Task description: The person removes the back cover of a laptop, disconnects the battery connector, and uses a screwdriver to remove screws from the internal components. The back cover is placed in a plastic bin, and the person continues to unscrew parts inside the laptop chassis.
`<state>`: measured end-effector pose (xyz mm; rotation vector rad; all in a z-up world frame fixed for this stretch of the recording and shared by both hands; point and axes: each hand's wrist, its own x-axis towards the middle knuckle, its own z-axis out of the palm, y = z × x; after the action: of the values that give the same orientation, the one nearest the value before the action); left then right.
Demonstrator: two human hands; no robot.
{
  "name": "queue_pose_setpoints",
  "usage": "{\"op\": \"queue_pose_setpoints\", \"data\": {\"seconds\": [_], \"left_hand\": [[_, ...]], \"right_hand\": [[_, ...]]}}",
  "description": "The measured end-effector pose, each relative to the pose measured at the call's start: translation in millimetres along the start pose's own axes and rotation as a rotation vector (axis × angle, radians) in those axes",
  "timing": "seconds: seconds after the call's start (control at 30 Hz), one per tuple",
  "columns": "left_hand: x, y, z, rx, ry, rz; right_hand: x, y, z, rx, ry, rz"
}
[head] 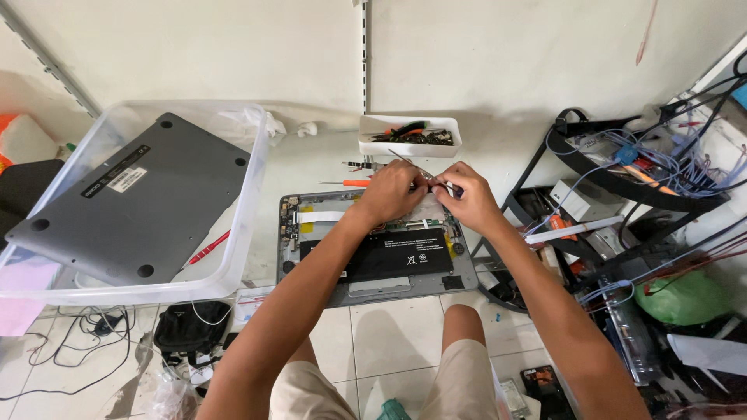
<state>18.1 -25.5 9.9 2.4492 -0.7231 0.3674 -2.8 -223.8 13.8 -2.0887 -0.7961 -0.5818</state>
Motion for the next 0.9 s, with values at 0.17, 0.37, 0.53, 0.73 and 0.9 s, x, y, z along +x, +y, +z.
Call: {"op": "queue_pose_setpoints", "data": {"seconds": [0.17, 0.37, 0.53, 0.73, 0.9], "left_hand": [[6, -6, 12, 0.073, 0.029, 0.01], [3, -2, 19, 0.292, 0.086, 0.081], [-1, 5, 13, 0.308, 0.108, 0.056], [0, 0, 10, 0.126, 0.137, 0.075], [0, 7, -5, -0.071, 0.131, 0.022]], "right_hand": [[1, 3, -1, 0.023, -0.011, -0.007], [3, 0, -1, 0.035, -0.012, -0.004], [4, -7, -4, 0.028, -0.02, 0.015], [8, -5, -3, 0.046, -0.024, 0.039], [17, -12, -7, 0.116, -0.109, 0.207]]}}
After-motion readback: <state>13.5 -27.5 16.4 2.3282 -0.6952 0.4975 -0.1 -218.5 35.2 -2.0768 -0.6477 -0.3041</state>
